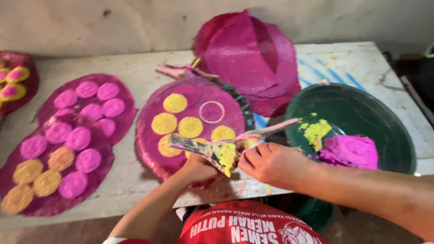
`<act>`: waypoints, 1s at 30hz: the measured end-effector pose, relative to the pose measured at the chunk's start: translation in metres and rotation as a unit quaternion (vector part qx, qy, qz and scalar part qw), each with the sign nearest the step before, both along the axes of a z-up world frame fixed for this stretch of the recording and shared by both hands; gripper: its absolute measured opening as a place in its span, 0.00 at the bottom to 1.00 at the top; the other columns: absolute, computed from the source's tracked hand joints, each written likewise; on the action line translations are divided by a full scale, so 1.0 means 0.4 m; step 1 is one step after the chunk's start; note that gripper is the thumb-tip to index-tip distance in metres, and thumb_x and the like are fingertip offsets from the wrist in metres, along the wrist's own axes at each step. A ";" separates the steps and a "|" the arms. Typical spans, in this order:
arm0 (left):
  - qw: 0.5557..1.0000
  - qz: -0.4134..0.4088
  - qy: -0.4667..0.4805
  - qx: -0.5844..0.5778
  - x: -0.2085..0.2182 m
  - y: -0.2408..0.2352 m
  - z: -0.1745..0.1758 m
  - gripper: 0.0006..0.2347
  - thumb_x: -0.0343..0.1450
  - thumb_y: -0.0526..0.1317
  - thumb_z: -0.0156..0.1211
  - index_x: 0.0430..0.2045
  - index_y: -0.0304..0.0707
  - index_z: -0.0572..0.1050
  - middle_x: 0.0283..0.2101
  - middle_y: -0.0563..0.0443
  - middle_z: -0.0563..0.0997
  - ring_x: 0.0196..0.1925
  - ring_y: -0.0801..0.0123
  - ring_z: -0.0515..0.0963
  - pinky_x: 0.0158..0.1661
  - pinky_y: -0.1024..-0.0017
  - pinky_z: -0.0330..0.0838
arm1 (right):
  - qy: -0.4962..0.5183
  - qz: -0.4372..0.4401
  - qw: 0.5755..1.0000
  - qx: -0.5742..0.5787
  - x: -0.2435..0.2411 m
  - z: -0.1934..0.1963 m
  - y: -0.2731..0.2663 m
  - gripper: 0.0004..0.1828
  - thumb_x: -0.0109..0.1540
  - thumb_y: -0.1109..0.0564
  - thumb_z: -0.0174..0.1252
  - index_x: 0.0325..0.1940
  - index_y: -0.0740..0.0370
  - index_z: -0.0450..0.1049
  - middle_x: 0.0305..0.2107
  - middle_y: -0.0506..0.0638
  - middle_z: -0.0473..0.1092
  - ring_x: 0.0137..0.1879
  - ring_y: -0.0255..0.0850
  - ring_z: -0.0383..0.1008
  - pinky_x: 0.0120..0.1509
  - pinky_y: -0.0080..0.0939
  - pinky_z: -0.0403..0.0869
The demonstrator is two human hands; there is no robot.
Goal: The person is using a wooden tool to scoop colorful dough from a bucket and shape it into circular crackers on a purple base.
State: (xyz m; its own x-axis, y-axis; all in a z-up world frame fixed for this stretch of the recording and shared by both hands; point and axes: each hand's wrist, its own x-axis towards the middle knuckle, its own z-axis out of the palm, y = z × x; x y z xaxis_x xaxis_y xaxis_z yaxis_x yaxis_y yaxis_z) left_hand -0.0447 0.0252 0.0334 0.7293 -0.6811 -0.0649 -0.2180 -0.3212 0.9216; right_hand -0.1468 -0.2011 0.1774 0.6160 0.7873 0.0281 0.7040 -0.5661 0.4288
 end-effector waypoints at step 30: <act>0.854 0.385 -0.326 0.127 0.182 0.302 0.042 0.41 0.63 0.47 0.72 0.73 0.46 0.59 0.51 0.45 0.78 0.41 0.53 0.83 0.41 0.61 0.80 | 0.314 -0.156 0.756 0.552 0.134 -0.234 0.263 0.24 0.69 0.58 0.52 0.71 0.59 0.67 0.27 0.50 0.71 0.29 0.29 0.68 0.31 0.34 0.68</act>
